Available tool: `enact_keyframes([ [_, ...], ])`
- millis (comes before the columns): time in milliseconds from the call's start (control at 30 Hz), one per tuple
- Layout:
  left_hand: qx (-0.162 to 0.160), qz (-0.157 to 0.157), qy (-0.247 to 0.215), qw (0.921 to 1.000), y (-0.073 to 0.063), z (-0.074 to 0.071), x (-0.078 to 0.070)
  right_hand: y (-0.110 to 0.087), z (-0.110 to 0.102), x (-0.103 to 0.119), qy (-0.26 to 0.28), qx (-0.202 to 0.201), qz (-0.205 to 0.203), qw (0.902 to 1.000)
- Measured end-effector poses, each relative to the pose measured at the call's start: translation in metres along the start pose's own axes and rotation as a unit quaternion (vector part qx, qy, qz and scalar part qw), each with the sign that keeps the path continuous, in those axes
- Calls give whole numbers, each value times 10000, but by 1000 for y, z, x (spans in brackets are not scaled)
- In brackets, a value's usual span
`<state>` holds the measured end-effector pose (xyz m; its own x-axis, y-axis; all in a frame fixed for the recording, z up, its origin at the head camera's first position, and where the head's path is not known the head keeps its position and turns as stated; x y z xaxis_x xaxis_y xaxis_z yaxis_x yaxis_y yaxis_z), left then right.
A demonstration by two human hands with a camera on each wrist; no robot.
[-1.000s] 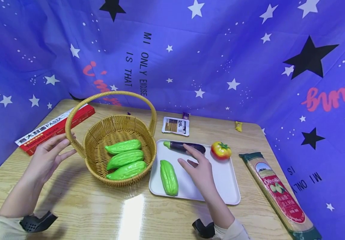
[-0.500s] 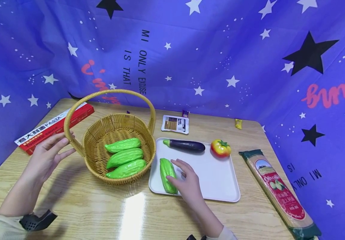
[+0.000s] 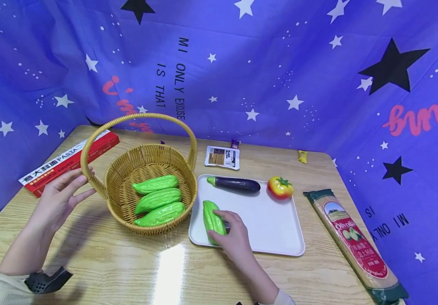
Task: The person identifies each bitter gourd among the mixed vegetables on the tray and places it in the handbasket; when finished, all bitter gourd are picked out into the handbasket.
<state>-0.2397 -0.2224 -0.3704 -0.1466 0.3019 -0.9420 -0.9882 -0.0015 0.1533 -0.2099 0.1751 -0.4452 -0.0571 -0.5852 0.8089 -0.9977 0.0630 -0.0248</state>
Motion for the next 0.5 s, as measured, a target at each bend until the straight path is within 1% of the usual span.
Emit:
enact_keyframes([
  [267, 29, -9, -41, 10000, 0, 0, 0, -1, -8, 2, 474, -116, 128, 9987],
  [500, -16, -4, -82, 10000, 0, 0, 0, 6, -27, 14, 802, -245, 52, 9965],
])
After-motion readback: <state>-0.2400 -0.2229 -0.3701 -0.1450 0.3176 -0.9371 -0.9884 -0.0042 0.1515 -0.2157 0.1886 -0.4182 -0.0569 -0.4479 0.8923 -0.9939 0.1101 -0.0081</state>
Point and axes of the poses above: each hand's wrist, its own y-axis towards the middle knuckle, its own z-axis out of the palm, x = y × z, the point moved 9 cm from there along y, towards the middle knuckle, and after that the axes turned 2 degrees about -x, right-handed, at the moved point
